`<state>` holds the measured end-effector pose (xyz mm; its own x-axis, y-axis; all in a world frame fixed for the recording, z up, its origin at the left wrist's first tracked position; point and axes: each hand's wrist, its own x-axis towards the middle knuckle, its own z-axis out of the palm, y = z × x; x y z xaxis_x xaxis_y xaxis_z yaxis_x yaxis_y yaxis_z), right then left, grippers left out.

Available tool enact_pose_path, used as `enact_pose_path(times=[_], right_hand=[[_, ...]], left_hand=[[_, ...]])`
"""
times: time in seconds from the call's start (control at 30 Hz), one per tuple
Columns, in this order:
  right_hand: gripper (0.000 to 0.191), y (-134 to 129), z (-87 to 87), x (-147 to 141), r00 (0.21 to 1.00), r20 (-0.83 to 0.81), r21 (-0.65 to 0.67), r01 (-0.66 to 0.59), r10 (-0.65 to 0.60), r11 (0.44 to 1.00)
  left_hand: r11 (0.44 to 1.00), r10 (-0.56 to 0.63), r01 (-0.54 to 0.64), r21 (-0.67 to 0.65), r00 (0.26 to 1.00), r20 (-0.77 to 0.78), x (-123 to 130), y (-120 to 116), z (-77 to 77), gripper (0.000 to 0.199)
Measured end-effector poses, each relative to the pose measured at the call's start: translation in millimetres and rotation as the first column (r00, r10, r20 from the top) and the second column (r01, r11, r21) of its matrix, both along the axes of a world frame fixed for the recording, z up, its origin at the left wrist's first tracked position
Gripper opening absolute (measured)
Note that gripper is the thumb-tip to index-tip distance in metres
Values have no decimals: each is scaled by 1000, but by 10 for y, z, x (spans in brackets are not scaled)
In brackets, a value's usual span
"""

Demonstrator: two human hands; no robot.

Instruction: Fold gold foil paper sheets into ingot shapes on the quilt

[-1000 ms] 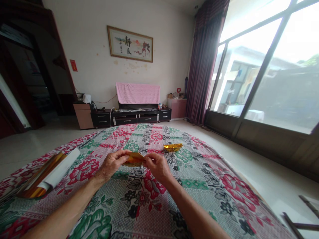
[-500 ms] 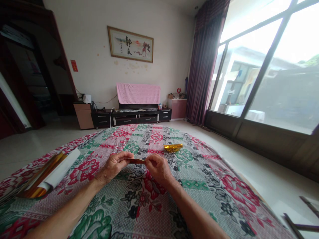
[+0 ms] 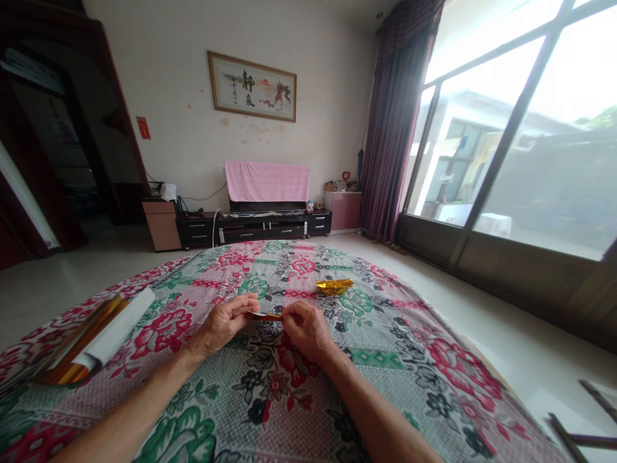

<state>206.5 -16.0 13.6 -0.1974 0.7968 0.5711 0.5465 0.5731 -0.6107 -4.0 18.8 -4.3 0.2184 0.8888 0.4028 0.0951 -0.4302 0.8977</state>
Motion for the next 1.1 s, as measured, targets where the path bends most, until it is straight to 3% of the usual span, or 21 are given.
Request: enact_pose_path(times=[0.17, 0.47, 0.67, 0.9, 1.1], right_hand=[[16, -21, 18, 11, 999, 33, 6, -14, 14, 1000], [17, -7, 25, 23, 998, 55, -41, 44, -42, 998], [18, -8, 33, 10, 996, 17, -60, 92, -91, 994], [18, -14, 34, 19, 997, 22, -52, 76, -75, 996], [22, -41, 34, 35, 995, 98, -5, -15, 15, 1000]], left_hand=[[1000, 13, -14, -13, 997, -74, -24, 16, -32, 20], [992, 58, -23, 121, 953, -297, -8, -57, 42, 19], [984, 87, -37, 174, 953, -290, 10, -71, 61, 21], [995, 54, -31, 95, 968, -246, -5, -28, -33, 22], [972, 130, -41, 231, 916, -381, 14, -87, 53, 16]])
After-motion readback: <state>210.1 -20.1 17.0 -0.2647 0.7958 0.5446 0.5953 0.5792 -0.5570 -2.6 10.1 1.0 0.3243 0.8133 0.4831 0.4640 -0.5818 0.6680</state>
